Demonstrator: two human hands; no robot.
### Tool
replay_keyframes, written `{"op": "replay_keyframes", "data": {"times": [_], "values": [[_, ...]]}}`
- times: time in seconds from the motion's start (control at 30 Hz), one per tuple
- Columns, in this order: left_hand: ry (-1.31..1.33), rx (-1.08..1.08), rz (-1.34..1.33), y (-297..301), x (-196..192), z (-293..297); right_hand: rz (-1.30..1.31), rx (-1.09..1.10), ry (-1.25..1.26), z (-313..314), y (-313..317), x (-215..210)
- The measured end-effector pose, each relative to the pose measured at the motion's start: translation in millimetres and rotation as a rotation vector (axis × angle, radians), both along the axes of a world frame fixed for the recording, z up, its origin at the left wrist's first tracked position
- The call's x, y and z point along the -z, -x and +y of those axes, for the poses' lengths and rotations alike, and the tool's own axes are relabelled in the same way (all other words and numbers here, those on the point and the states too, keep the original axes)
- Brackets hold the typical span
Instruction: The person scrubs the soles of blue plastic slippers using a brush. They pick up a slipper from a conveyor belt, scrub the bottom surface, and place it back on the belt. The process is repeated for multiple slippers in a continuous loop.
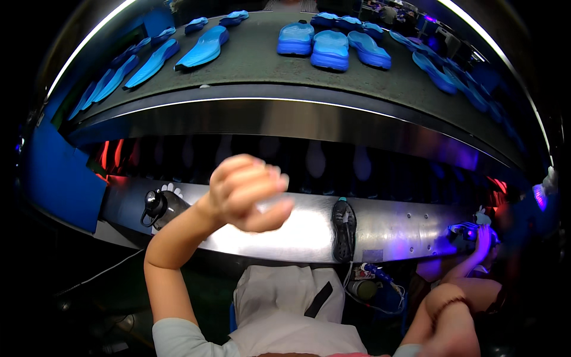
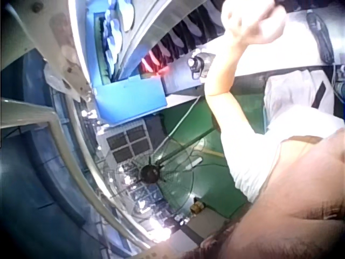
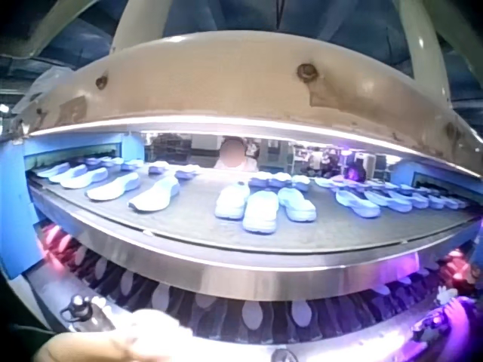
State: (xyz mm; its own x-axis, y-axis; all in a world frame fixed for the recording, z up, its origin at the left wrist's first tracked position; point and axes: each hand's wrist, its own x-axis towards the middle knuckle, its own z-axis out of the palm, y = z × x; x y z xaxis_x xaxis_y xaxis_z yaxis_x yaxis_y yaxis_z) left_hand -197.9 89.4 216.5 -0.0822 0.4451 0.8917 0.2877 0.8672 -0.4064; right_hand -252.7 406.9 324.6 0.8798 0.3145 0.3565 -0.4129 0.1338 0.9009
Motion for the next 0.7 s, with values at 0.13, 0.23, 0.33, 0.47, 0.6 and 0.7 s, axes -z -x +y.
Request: {"op": "replay_keyframes", "data": {"times": [0.13,0.23,0.33,0.47,0.6,0.7], "values": [[-0.216,-0.332,-0.327,19.8,-24.8,-40.3,-0.480,0.027,-0.611,-77.6,71.9,69.8],[-0.406,-0.397,-0.447,84.4,-43.9,-57.3,-0.855,0.514,-0.710,-133.1,135.6,68.9],[-0.386,-0.621,-0.529,129.5,-53.6,-86.4,-1.081,0.598,-0.805,-194.9,210.6,49.6],[-0.504,-0.776,-0.561,161.9,-54.6,-117.9,-1.076,0.969,-0.839,-257.2,277.5,36.6],[-0.649,-0.739,-0.792,178.1,-43.4,-122.9,-1.527,1.033,-1.258,-286.6,316.2,39.3],[-0.629,-0.816,-0.667,167.3,-48.4,-112.2,-1.497,0.811,-1.282,-297.2,294.6,34.9]]}}
